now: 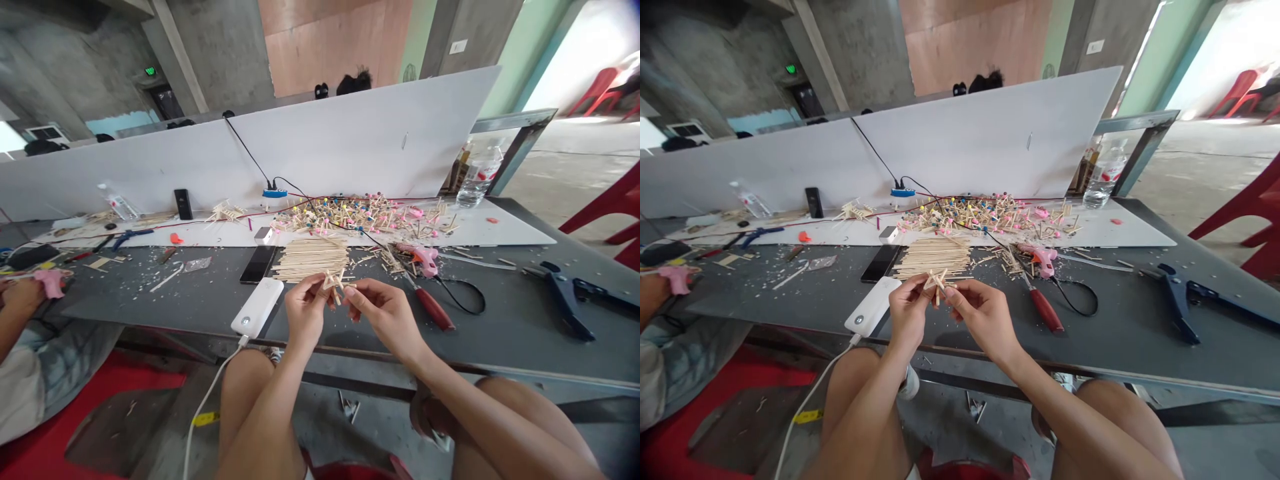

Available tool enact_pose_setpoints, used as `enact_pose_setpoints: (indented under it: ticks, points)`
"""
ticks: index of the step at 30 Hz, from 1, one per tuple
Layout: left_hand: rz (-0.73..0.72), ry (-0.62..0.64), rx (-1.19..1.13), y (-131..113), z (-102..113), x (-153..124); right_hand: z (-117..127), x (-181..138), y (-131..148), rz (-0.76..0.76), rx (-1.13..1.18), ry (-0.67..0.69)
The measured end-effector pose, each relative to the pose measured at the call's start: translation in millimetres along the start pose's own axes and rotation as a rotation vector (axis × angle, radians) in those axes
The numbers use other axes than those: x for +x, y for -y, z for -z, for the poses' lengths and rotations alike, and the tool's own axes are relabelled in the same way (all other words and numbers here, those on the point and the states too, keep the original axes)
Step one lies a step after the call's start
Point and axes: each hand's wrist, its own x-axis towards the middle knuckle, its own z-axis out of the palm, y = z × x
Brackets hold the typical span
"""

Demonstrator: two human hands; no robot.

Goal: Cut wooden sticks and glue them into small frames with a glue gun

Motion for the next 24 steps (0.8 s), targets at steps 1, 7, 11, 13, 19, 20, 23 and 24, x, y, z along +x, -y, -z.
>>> enact_pose_setpoints:
  ticks: [1,7,11,13,19,20,23,24]
  points:
    - [-0.002,-0.011,-0.009,0.2,-0.1,0.2,0.7,0.5,0.8,-0.005,0.005,0.005]
    - [0.008,-0.059,-0.027,2.9,-0.3,0.6,4.4,1.5,-0.6,-0.035,0.008,0.047]
    - [0.01,-0.056,-0.032,5.0,0.3,1.2,5.4,1.8,-2.9,-0.046,0.007,0.073]
    - [0.012,-0.053,-0.037,5.7,1.2,2.0,5.8,2.1,-3.5,-0.046,-0.005,0.067]
    - [0.038,-0.07,-0.057,3.9,4.3,6.3,7.1,2.5,-4.7,-0.036,-0.069,0.043]
    - [0.042,-0.072,-0.053,3.2,4.5,6.8,7.4,2.6,-4.9,-0.031,-0.084,0.04]
    - [0.055,-0.074,-0.045,1.2,4.2,6.9,8.5,3.2,-5.5,-0.014,-0.127,0.016]
    - [0.06,-0.077,-0.047,0.7,3.9,6.7,9.0,3.5,-5.7,-0.007,-0.141,0.006]
